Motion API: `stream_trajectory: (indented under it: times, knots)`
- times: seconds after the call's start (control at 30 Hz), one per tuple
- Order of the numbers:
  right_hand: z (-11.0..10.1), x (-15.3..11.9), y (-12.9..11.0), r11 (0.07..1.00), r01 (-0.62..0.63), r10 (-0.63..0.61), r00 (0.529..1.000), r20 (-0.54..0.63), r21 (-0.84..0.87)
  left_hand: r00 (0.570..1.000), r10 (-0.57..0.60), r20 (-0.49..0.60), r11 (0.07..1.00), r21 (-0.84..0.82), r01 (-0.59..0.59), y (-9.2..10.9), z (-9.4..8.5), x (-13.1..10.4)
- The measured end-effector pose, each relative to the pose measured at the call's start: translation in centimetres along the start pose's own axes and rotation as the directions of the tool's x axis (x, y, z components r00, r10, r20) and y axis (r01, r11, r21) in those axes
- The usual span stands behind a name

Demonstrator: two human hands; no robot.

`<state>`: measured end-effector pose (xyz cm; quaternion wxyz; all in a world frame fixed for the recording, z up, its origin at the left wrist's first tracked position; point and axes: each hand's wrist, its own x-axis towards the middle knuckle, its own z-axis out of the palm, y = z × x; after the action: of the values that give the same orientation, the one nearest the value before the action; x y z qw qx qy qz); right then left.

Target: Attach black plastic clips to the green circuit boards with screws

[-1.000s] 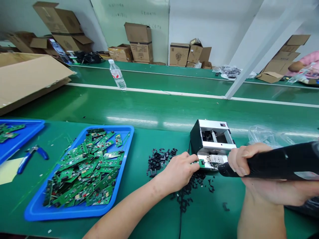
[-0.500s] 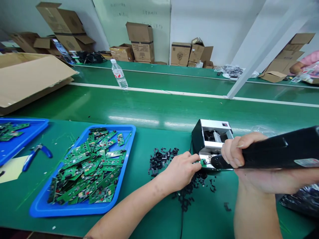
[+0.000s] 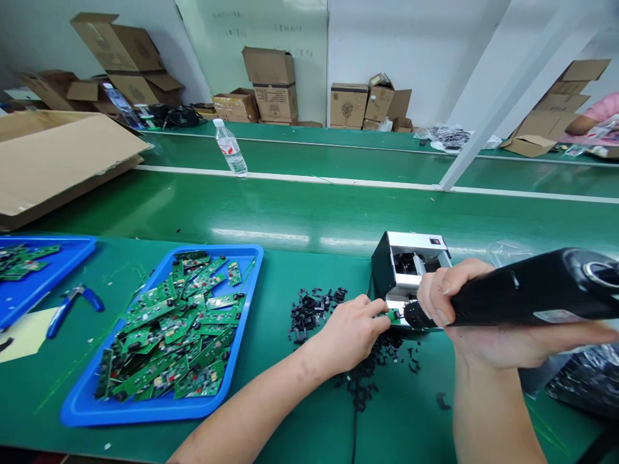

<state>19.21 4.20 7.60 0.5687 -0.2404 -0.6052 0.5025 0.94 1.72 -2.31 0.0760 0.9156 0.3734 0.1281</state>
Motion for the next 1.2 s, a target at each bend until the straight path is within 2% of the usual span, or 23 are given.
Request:
stream_trajectory:
  times: [0.33,0.4,0.5,0.57,0.67,0.77,0.87,0.97,1.03,1.13,1.2]
  knots:
    - [-0.5,-0.3,0.5,1.0,0.003,-0.005,0.998,0.057,0.028,1.0,0.0,-0.015,1.0,-0.018,0.0,-0.1,0.1,-0.1]
    - [-1.1,-0.5,0.0,0.999,-0.008,0.007,1.0,0.017,0.047,1.0,0.001,-0.014,1.0,-0.025,-0.001,-0.1,0.0,-0.1]
    - [-2.8,-1.3,-0.9,0.996,-0.005,0.018,0.989,-0.145,0.087,0.999,0.008,-0.031,0.998,-0.06,-0.01,-0.2,0.0,0.0]
    - [-4.6,-2.0,-1.1,0.994,-0.019,0.048,0.959,-0.28,0.106,0.998,-0.004,-0.065,0.99,-0.14,-0.005,-0.3,-0.1,0.0]
    - [-7.5,-3.4,0.0,0.984,-0.133,0.174,0.863,-0.474,0.119,0.986,-0.101,-0.13,0.93,-0.363,0.047,-0.2,-0.4,-0.1]
    - [-9.9,-4.8,2.7,0.951,-0.297,0.292,0.763,-0.577,0.088,0.956,-0.267,-0.117,0.797,-0.584,0.151,0.1,-0.9,-0.2]
    - [-11.2,-6.1,6.1,0.905,-0.425,0.332,0.687,-0.646,0.014,0.92,-0.389,-0.053,0.647,-0.727,0.232,0.4,-1.5,-0.2]
    - [-12.1,-6.8,8.9,0.832,-0.546,0.332,0.632,-0.701,-0.098,0.897,-0.442,0.0,0.521,-0.814,0.257,0.4,-1.7,-0.1]
    - [-12.6,-7.0,9.9,0.744,-0.639,0.335,0.61,-0.718,-0.196,0.888,-0.458,0.046,0.463,-0.84,0.282,0.2,-1.8,-0.1]
    - [-13.0,-7.2,10.5,0.536,-0.752,0.33,0.605,-0.725,-0.384,0.884,-0.454,0.107,0.394,-0.866,0.307,-0.1,-1.9,-0.2]
    - [-12.8,-7.2,10.4,0.374,-0.779,0.318,0.618,-0.72,-0.504,0.889,-0.44,0.125,0.365,-0.88,0.304,-0.3,-2.1,-0.2]
